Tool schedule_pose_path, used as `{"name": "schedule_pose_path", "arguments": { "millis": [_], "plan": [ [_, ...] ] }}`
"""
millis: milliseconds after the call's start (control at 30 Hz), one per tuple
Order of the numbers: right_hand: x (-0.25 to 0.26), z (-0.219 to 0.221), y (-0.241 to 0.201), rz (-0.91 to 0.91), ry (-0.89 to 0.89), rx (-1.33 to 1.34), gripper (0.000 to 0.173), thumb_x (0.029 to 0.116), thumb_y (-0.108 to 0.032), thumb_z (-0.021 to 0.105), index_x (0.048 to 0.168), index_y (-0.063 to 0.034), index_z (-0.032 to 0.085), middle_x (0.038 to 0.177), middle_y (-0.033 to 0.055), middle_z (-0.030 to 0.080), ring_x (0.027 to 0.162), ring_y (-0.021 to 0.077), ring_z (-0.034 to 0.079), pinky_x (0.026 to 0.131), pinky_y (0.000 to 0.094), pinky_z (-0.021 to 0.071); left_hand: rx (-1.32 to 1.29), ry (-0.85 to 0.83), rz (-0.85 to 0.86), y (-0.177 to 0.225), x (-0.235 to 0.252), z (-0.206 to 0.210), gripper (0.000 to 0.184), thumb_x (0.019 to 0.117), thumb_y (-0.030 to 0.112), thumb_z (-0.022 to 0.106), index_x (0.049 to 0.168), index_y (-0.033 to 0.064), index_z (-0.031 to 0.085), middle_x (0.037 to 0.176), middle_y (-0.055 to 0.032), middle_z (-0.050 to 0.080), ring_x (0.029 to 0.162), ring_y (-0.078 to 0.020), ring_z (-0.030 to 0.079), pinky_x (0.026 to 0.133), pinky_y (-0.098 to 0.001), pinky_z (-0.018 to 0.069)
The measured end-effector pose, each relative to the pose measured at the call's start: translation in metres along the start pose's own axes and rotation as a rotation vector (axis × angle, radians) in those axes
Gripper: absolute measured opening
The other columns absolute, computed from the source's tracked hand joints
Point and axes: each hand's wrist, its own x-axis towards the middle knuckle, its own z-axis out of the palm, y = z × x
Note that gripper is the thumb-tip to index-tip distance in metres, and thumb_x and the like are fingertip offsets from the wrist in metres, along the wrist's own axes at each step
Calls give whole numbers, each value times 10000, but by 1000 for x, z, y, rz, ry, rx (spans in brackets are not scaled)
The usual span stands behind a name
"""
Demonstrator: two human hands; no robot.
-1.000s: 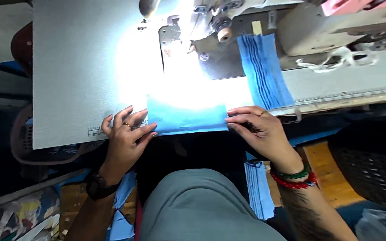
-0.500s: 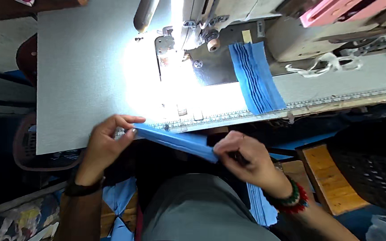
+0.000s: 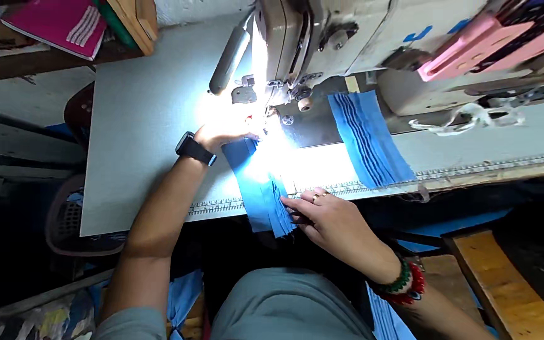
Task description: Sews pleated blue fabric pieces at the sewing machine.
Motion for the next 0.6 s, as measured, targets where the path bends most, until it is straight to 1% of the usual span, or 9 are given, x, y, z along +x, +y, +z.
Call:
{"name": "schedule_pose_path", "arguments": {
  "millis": [33, 167, 267, 333, 400, 467, 500, 567, 600],
  "plan": [
    [4, -1, 3, -30, 8, 7, 336, 844, -125, 649, 1153, -166, 773, 998, 58, 723, 846, 279, 688, 627, 427, 562, -7, -9, -3, 0, 0, 0, 187, 831, 23, 775, 938, 51, 625, 784, 27, 592, 713, -31, 543, 681, -215, 455],
    [21, -4, 14, -120, -36, 14, 157, 866, -123, 651, 984, -144, 752, 1365, 3, 676, 987, 275, 687, 702, 423, 557, -85, -25, -24, 2, -4, -2, 168, 847, -15, 744, 946, 45, 623, 792, 27, 594, 716, -24, 551, 688, -207, 470],
    [31, -5, 22, -151, -90, 18, 119, 851, -134, 649, 951, -143, 713, 1278, -3, 715, 944, 242, 699, 737, 427, 550, -110, -42, -5, 0, -3, -3, 145, 855, -12, 729, 931, 63, 631, 791, 40, 600, 716, -16, 557, 686, -199, 473],
    [35, -7, 25, -144, -115, 3, 152, 884, -186, 650, 1025, -169, 704, 1135, 14, 733, 904, 245, 694, 709, 433, 554, -111, -50, 0, -1, -3, -5, 147, 861, 2, 738, 942, 65, 633, 797, 44, 605, 713, -5, 556, 680, -185, 475],
    [39, -8, 26, -144, -127, -14, 330, 870, -205, 672, 1197, -184, 702, 1098, 43, 725, 881, 277, 685, 679, 452, 551, -126, -48, -4, -3, -3, -4, 150, 858, 7, 745, 943, 62, 635, 794, 42, 607, 708, -5, 555, 673, -183, 467],
    [45, -11, 28, -153, -154, -31, 554, 858, -211, 687, 1408, -185, 629, 1319, 48, 687, 961, 300, 688, 727, 471, 563, -141, -45, 4, -4, -2, -5, 171, 848, 9, 753, 956, 61, 631, 792, 46, 605, 708, -2, 554, 672, -178, 466],
    [48, -12, 29, -160, -175, -37, 606, 863, -225, 688, 1459, -175, 590, 1399, 46, 646, 1000, 305, 682, 758, 478, 562, -130, -31, 15, -5, -2, -4, 180, 843, 17, 760, 961, 60, 631, 779, 48, 598, 695, -2, 548, 662, -178, 463],
    [54, -15, 30, -178, -210, -53, 609, 895, -287, 669, 1482, -160, 565, 1453, 44, 608, 1014, 293, 680, 767, 471, 560, -13, 58, 86, -6, -5, 3, 184, 838, 46, 754, 964, 49, 620, 764, 28, 570, 681, -30, 532, 648, -205, 449],
    [56, -16, 31, -181, -222, -60, 591, 909, -319, 662, 1471, -156, 576, 1453, 42, 608, 1003, 289, 683, 762, 471, 560, 115, 142, 134, -4, -9, 11, 196, 846, 58, 738, 1011, 25, 638, 818, -15, 602, 735, -73, 573, 692, -251, 487]
  ]
}}
